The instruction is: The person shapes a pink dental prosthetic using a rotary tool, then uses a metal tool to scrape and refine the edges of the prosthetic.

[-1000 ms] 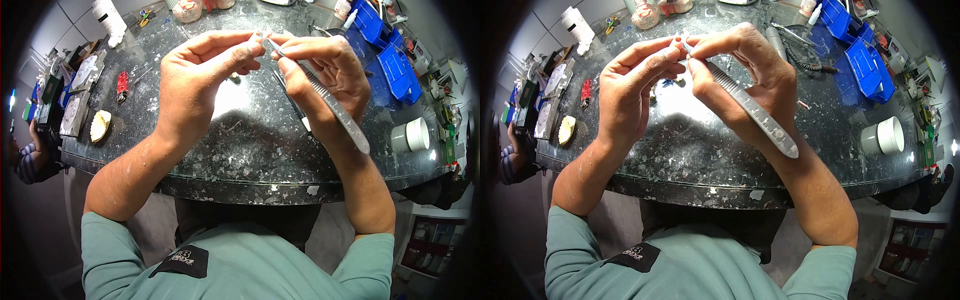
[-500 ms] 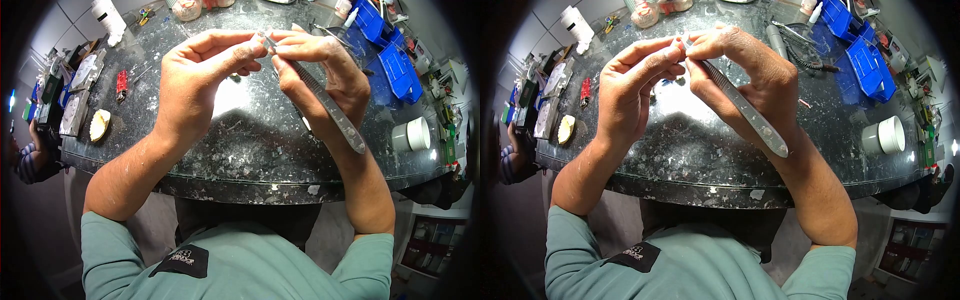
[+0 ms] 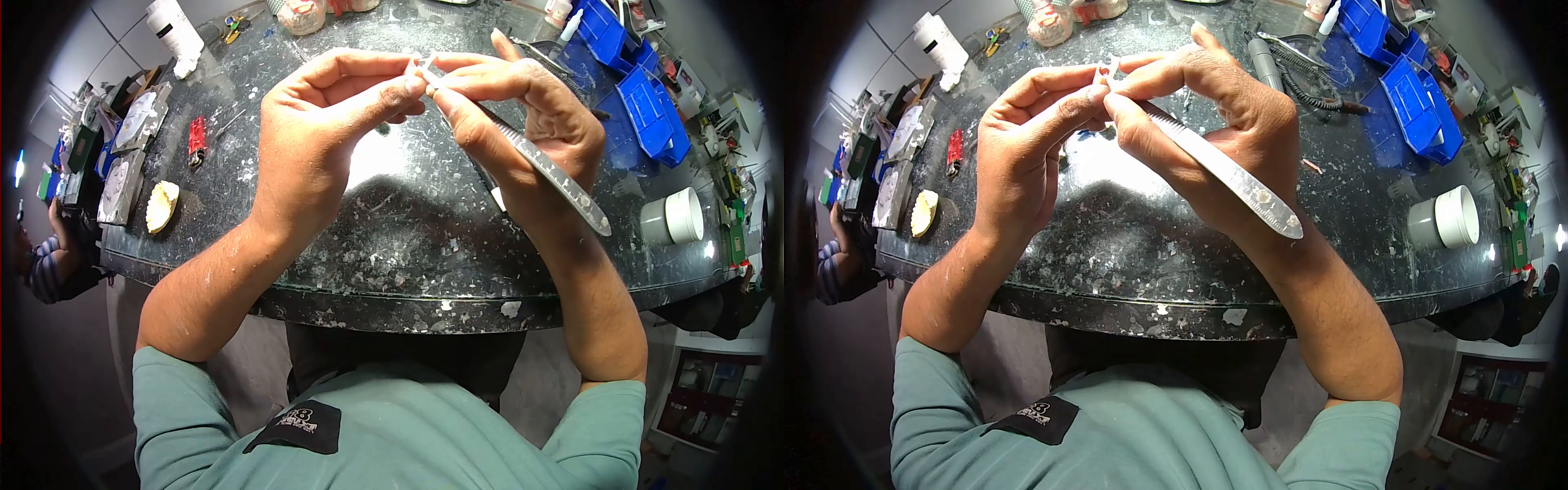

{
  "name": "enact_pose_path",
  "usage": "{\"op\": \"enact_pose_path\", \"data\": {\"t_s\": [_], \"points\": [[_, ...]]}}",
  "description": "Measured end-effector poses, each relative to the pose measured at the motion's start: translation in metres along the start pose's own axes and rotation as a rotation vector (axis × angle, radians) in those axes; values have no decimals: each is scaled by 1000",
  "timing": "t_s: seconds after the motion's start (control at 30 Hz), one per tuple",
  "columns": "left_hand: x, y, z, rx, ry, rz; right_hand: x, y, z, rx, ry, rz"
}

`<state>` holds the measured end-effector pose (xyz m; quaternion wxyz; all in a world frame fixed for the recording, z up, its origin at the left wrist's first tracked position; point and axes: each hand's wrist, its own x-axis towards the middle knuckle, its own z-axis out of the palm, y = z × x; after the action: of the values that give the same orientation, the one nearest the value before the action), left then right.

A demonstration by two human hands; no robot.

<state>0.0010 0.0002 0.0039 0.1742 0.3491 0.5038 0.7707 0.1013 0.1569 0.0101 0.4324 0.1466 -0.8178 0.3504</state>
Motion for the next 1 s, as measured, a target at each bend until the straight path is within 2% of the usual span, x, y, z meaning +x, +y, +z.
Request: {"op": "enact_pose_path", "data": {"t_s": [0.37, 0.5, 0.73, 1.0], "points": [[2, -1, -1, -38, -16, 9, 0, -8, 5, 314, 21, 197], [2, 0, 1, -33, 35, -17, 1, -3, 3, 319, 17, 129], [4, -3, -2, -80, -22, -31, 2, 0, 0, 222, -8, 56], [5, -1, -3, -285, -76, -170, 2, 0, 1, 278, -23, 54]]}}
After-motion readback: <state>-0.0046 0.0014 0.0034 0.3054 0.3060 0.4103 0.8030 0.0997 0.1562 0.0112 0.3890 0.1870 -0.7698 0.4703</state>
